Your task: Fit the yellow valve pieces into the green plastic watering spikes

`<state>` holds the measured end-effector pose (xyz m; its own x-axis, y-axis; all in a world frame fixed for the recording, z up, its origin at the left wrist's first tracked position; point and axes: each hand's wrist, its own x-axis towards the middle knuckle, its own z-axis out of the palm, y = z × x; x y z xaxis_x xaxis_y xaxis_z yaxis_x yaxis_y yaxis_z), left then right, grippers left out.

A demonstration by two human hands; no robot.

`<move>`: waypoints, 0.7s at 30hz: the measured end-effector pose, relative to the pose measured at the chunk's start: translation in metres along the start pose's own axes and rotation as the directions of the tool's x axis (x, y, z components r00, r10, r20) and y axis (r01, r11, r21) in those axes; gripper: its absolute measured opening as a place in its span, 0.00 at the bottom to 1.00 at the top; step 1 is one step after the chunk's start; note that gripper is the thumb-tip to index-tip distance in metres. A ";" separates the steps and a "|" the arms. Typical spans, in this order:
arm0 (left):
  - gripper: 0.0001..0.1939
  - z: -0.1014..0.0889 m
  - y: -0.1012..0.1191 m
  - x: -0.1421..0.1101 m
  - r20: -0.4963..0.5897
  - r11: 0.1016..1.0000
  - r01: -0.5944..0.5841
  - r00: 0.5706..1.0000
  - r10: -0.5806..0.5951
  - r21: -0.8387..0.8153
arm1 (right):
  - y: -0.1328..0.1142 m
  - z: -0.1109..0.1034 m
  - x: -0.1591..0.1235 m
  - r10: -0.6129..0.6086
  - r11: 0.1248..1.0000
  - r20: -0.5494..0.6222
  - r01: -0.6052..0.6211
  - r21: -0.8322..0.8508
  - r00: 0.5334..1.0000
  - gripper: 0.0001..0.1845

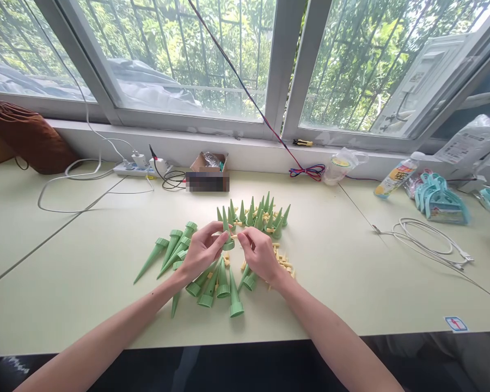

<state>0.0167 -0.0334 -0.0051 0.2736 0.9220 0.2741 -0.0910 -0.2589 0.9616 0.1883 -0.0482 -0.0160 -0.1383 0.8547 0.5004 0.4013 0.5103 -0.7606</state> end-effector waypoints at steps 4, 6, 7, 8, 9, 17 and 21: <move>0.13 0.000 -0.001 0.000 -0.005 1.000 0.002 1.000 -0.002 0.011 | 0.001 0.000 0.000 0.002 1.000 -0.004 -0.002 -0.010 1.000 0.18; 0.13 0.000 -0.002 0.000 -0.004 1.000 0.004 1.000 -0.004 0.016 | 0.001 0.001 0.000 0.000 1.000 -0.007 0.000 -0.011 1.000 0.19; 0.13 0.000 -0.003 0.000 0.001 1.000 0.001 1.000 -0.001 0.019 | 0.001 0.001 0.000 -0.002 1.000 -0.008 0.002 -0.011 1.000 0.19; 0.13 0.000 -0.004 0.000 0.006 1.000 -0.005 1.000 0.005 0.023 | 0.001 0.001 0.000 -0.003 1.000 -0.008 0.002 -0.012 1.000 0.20; 0.13 -0.001 -0.004 0.000 0.012 0.999 -0.013 1.000 0.013 0.033 | 0.001 0.001 0.000 -0.002 1.000 -0.009 0.002 -0.013 1.000 0.20; 0.13 -0.001 -0.003 -0.001 0.038 0.964 -0.146 0.989 0.141 0.223 | 0.003 0.001 0.000 0.034 0.999 -0.012 -0.034 0.013 0.999 0.22; 0.13 -0.001 -0.004 -0.001 0.025 0.967 -0.130 0.991 0.128 0.220 | 0.003 0.001 0.000 0.044 0.998 -0.022 -0.043 0.039 0.999 0.22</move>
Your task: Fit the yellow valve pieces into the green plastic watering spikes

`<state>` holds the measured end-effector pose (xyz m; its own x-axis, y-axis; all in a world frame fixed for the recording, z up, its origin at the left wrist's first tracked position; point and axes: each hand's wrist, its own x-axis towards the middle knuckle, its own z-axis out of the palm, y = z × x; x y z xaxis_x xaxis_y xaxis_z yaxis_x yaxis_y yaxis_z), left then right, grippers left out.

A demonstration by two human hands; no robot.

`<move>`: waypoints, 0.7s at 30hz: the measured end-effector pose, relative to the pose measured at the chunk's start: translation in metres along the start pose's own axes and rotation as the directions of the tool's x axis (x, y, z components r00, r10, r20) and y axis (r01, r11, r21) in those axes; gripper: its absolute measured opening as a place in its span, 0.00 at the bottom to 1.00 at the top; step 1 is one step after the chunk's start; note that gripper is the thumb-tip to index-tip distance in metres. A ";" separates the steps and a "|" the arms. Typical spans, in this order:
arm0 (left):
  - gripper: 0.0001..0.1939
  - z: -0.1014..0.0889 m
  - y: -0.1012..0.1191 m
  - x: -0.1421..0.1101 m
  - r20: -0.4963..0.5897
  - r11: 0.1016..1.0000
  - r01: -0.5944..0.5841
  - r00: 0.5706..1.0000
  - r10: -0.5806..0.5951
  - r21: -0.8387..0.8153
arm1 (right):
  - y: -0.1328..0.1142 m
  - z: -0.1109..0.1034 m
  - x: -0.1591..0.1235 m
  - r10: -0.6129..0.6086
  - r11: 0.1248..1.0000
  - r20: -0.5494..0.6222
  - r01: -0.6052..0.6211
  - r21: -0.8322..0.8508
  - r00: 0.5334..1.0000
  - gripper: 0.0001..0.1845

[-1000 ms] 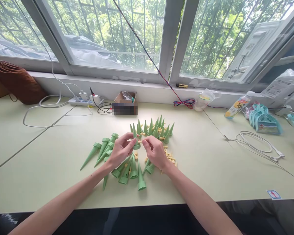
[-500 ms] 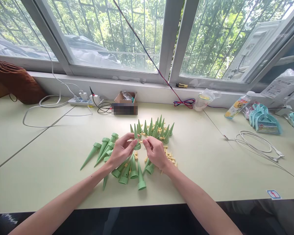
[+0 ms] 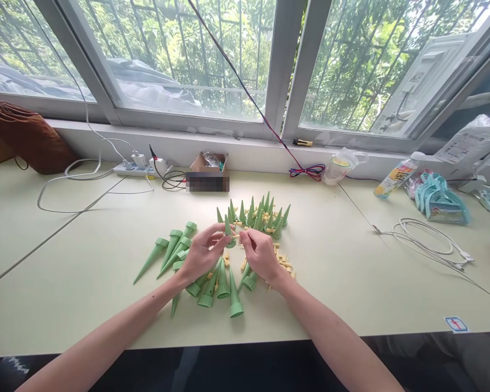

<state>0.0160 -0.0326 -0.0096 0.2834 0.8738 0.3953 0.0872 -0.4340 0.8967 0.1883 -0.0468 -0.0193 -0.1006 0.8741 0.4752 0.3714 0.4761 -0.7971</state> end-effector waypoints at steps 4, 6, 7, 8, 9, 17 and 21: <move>0.13 0.000 -0.001 0.001 -0.022 1.000 0.015 1.000 -0.016 -0.020 | -0.002 0.000 0.000 -0.012 1.000 0.012 0.012 0.005 1.000 0.21; 0.13 0.000 -0.001 0.001 -0.026 1.000 -0.001 1.000 0.001 -0.011 | -0.003 0.001 0.000 -0.018 1.000 0.005 0.018 -0.005 1.000 0.20; 0.13 0.000 0.000 0.001 -0.026 1.000 -0.006 1.000 0.006 -0.004 | -0.002 0.001 0.000 -0.019 1.000 -0.003 0.019 -0.012 1.000 0.20; 0.13 0.000 0.000 0.001 -0.029 1.000 -0.008 1.000 0.008 0.001 | -0.002 0.001 -0.001 -0.017 1.000 -0.014 0.017 -0.018 1.000 0.20; 0.13 0.000 0.001 0.001 -0.034 1.000 -0.004 0.999 0.004 0.001 | -0.002 0.001 -0.001 -0.015 1.000 -0.027 0.014 -0.022 1.000 0.19; 0.15 -0.003 0.008 0.006 -0.127 0.965 0.122 0.980 -0.155 -0.233 | -0.001 -0.002 -0.001 -0.019 0.999 -0.127 0.015 -0.037 0.992 0.17; 0.26 -0.005 0.008 0.007 -0.039 0.943 0.217 0.971 -0.234 -0.253 | -0.002 -0.002 0.000 -0.053 0.998 -0.122 0.047 -0.049 0.991 0.15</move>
<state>0.0136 -0.0286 0.0018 0.2180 0.9588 0.1820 -0.0976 -0.1642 0.9816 0.1896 -0.0481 -0.0175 -0.0064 0.8294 0.5586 0.4114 0.5113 -0.7545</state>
